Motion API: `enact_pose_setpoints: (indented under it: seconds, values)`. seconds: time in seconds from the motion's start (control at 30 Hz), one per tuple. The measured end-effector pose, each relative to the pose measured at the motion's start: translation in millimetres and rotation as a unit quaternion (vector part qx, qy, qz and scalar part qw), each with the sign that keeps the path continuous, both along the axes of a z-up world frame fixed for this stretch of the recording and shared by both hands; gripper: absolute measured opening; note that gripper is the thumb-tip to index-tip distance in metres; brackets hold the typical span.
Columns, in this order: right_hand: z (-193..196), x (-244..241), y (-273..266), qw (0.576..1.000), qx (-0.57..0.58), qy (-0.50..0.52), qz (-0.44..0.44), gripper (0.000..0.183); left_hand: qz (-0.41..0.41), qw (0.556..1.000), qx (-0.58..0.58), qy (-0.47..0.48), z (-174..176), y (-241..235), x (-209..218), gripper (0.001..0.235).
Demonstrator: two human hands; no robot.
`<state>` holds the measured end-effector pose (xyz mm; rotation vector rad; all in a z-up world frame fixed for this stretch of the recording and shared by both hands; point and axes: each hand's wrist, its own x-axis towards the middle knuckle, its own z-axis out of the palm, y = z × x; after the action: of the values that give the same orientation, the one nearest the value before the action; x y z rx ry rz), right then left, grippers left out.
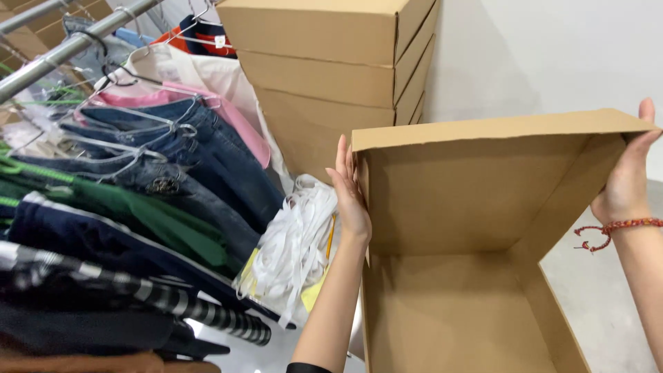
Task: The recorder is unpacking garments from shipping boxes and plastic bags to hang them on a garment rack.
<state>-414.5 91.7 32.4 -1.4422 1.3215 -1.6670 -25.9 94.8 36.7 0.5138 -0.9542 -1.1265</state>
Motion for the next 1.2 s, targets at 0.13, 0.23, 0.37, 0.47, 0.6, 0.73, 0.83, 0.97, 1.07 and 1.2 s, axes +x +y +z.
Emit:
enact_pose_setpoints:
  seconds: [0.13,0.23,0.37,0.47,0.6,0.73,0.83,0.97,1.07,1.2]
  values:
    - [-12,-10,61,0.646,-0.19,-0.583,0.456,0.077,-0.015,1.0,-0.016,0.005,7,66,1,0.08]
    - [-14,-6,123,0.997,-0.025,-0.042,0.063,0.06,0.073,0.993,-0.035,-0.09,-7,116,3,0.08]
    - [-45,-18,203,0.997,-0.056,0.013,0.058,0.07,0.094,0.984,-0.041,-0.149,-22,197,8,0.082]
    - [-48,-4,262,0.999,-0.022,0.014,0.024,0.068,0.071,0.987,-0.033,-0.138,-38,249,14,0.08]
    - [-57,21,324,0.996,0.081,-0.02,-0.019,0.086,0.077,0.984,0.011,-0.162,-74,306,17,0.073]
    - [-111,19,354,0.993,0.094,-0.068,-0.005,0.057,0.139,0.965,0.09,-0.206,-155,320,18,0.063]
    - [-147,17,366,0.979,0.191,-0.027,-0.07,0.065,0.141,0.956,0.18,-0.182,-205,321,20,0.075]
    - [-168,24,379,0.946,0.3,-0.002,-0.122,0.068,0.066,0.94,0.312,-0.124,-241,326,25,0.078]
    - [-177,34,389,0.93,0.349,-0.049,-0.105,0.081,0.022,0.927,0.344,-0.149,-255,341,31,0.094]
    - [-179,35,386,0.931,0.337,-0.128,-0.058,0.081,-0.014,0.931,0.341,-0.127,-257,345,33,0.093]
